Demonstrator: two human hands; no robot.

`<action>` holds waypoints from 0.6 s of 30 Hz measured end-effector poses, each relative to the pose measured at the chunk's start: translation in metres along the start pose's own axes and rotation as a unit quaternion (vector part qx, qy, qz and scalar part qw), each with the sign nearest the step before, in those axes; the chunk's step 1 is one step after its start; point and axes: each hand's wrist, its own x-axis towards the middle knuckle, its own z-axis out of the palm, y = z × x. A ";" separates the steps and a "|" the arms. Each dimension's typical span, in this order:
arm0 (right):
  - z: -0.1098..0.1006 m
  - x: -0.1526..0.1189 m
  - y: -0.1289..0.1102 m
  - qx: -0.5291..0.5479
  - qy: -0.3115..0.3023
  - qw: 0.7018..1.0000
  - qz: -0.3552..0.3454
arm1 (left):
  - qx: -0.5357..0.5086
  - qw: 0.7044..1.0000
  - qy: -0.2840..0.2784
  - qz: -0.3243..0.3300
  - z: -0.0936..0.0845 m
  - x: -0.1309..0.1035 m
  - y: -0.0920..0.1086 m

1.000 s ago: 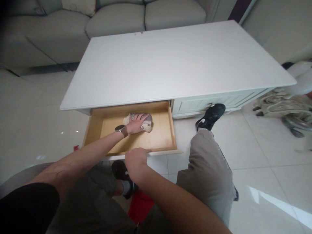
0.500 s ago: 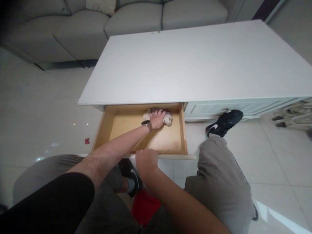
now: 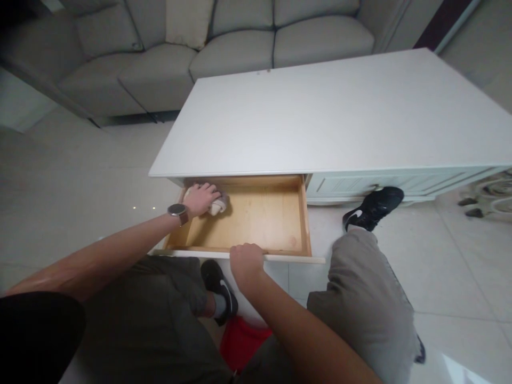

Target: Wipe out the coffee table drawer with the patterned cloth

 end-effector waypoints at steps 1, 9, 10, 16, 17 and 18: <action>0.001 0.000 0.000 -0.001 0.002 1.000 0.000 | 0.010 1.000 0.015 0.020 -0.005 -0.003 0.001; 0.006 0.001 0.002 -0.005 0.009 1.000 -0.008 | 0.046 0.992 0.005 -0.117 0.000 -0.009 -0.030; 0.006 0.001 0.002 -0.006 0.012 1.000 -0.010 | 0.052 0.992 -0.006 -0.116 0.002 -0.008 -0.030; 0.006 0.002 0.001 -0.002 0.004 1.000 -0.005 | 0.038 0.990 -0.125 -0.054 0.020 -0.024 -0.003; 0.006 0.002 0.001 0.000 0.004 1.000 -0.004 | 0.033 0.988 -0.140 -0.047 0.022 -0.031 0.003; 0.005 0.002 0.001 0.002 0.003 1.000 -0.003 | 0.023 0.987 -0.155 -0.034 0.024 -0.039 0.008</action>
